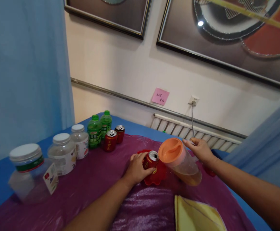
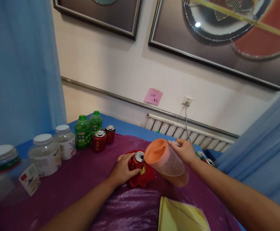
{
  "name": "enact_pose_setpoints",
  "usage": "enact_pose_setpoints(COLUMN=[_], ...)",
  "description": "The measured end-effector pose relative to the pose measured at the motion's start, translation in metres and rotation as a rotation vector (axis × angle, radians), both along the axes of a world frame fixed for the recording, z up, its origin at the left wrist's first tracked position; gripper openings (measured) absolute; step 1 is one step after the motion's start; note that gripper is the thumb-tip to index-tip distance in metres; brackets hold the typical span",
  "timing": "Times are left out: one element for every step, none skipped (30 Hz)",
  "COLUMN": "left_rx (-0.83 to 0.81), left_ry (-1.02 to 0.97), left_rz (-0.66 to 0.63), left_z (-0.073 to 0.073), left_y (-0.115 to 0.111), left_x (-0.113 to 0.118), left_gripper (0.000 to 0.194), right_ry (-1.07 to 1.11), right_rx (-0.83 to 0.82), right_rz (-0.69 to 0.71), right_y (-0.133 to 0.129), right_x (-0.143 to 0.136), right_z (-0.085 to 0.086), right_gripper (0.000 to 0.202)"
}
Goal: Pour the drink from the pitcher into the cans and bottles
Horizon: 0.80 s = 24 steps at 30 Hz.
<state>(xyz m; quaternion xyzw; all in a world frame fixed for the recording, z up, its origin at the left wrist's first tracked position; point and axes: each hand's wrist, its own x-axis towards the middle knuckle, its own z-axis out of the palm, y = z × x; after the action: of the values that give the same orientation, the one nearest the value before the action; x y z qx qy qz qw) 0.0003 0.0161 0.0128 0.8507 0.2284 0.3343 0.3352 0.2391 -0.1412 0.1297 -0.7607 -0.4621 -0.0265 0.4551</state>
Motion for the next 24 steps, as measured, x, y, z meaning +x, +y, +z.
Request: enact_pose_setpoints(left_rx=[0.002, 0.003, 0.003, 0.001, -0.002, -0.006, -0.01, -0.013, -0.017, -0.02, -0.023, -0.026, -0.028, -0.03, -0.03, -0.029, -0.027, -0.025, -0.022, -0.02, -0.019, -0.018, -0.018, -0.017], left_ry=[0.002, 0.003, 0.003, 0.003, 0.004, 0.006, 0.008, 0.013, 0.018, 0.023, 0.028, 0.033, 0.038, 0.043, 0.046, 0.049, 0.051, 0.053, 0.055, 0.055, 0.055, 0.055, 0.056, 0.057], left_rz=[-0.002, -0.002, -0.002, -0.003, -0.005, -0.009, -0.013, -0.016, -0.017, -0.018, -0.019, -0.02, -0.021, -0.022, -0.021, -0.02, -0.019, -0.019, -0.019, -0.021, -0.023, -0.023, -0.021, -0.017], left_z=[0.0001, 0.0002, 0.0002, 0.0002, 0.0004, 0.0006, 0.0009, 0.0013, 0.0018, 0.0024, 0.0031, 0.0037, 0.0042, 0.0046, 0.0048, 0.0049, 0.0047, 0.0045, 0.0041, 0.0038, 0.0035, 0.0033, 0.0032, 0.0032], left_y=[-0.0001, -0.0002, -0.0003, -0.0004, -0.0005, -0.0008, -0.001, -0.0012, -0.0015, -0.0017, -0.0019, -0.002, -0.0022, -0.0022, -0.0023, -0.0023, -0.0023, -0.0023, -0.0023, -0.0023, -0.0023, -0.0024, -0.0025, -0.0026], left_x=[-0.0001, -0.0002, -0.0003, -0.0003, -0.0004, -0.0005, -0.0006, -0.0007, -0.0009, -0.0011, -0.0014, -0.0016, -0.0017, -0.0018, -0.0018, -0.0018, -0.0017, -0.0016, -0.0016, -0.0015, -0.0014, -0.0014, -0.0014, -0.0014], left_gripper=[0.065, 0.065, 0.065, 0.066, 0.066, 0.066, 0.067, 0.067, 0.067, 0.067, 0.067, 0.067, 0.067, 0.067, 0.067, 0.067, 0.067, 0.067, 0.068, 0.068, 0.068, 0.069, 0.069, 0.069], right_ry=[-0.004, -0.007, -0.012, -0.016, -0.019, -0.021, -0.022, -0.02, -0.018, -0.016, -0.013, -0.01, -0.008, -0.007, -0.008, -0.009, -0.012, -0.016, -0.019, -0.021, -0.021, -0.017, -0.009, 0.0], right_rx=[-0.006, -0.013, -0.019, -0.023, -0.025, -0.026, -0.027, -0.032, -0.04, -0.051, -0.064, -0.074, -0.079, -0.081, -0.08, -0.077, -0.072, -0.068, -0.067, -0.067, -0.069, -0.071, -0.076, -0.08], right_rz=[-0.003, -0.005, -0.008, -0.013, -0.019, -0.026, -0.031, -0.032, -0.03, -0.024, -0.017, -0.012, -0.012, -0.015, -0.019, -0.021, -0.022, -0.022, -0.022, -0.024, -0.026, -0.026, -0.023, -0.018], right_y=[0.0, 0.0, 0.0001, 0.0002, 0.0003, 0.0004, 0.0004, 0.0004, 0.0003, 0.0001, -0.0002, -0.0004, -0.0007, -0.0008, -0.001, -0.001, -0.001, -0.001, -0.0009, -0.0009, -0.0009, -0.001, -0.0012, -0.0013], right_x=[-0.0003, -0.0006, -0.0007, -0.0007, -0.0005, -0.0003, 0.0001, 0.0005, 0.001, 0.0014, 0.0018, 0.0022, 0.0026, 0.0029, 0.0033, 0.0037, 0.0042, 0.0048, 0.0054, 0.006, 0.0066, 0.0071, 0.0074, 0.0076], right_z=[-0.0002, -0.0004, -0.0006, -0.0008, -0.001, -0.0012, -0.0013, -0.0014, -0.0014, -0.0014, -0.0014, -0.0014, -0.0015, -0.0018, -0.0021, -0.0027, -0.0033, -0.004, -0.0047, -0.0054, -0.006, -0.0065, -0.0069, -0.0073], right_gripper=[0.059, 0.059, 0.059, 0.058, 0.058, 0.058, 0.058, 0.058, 0.057, 0.057, 0.057, 0.057, 0.057, 0.058, 0.058, 0.058, 0.058, 0.057, 0.057, 0.056, 0.056, 0.056, 0.056, 0.056])
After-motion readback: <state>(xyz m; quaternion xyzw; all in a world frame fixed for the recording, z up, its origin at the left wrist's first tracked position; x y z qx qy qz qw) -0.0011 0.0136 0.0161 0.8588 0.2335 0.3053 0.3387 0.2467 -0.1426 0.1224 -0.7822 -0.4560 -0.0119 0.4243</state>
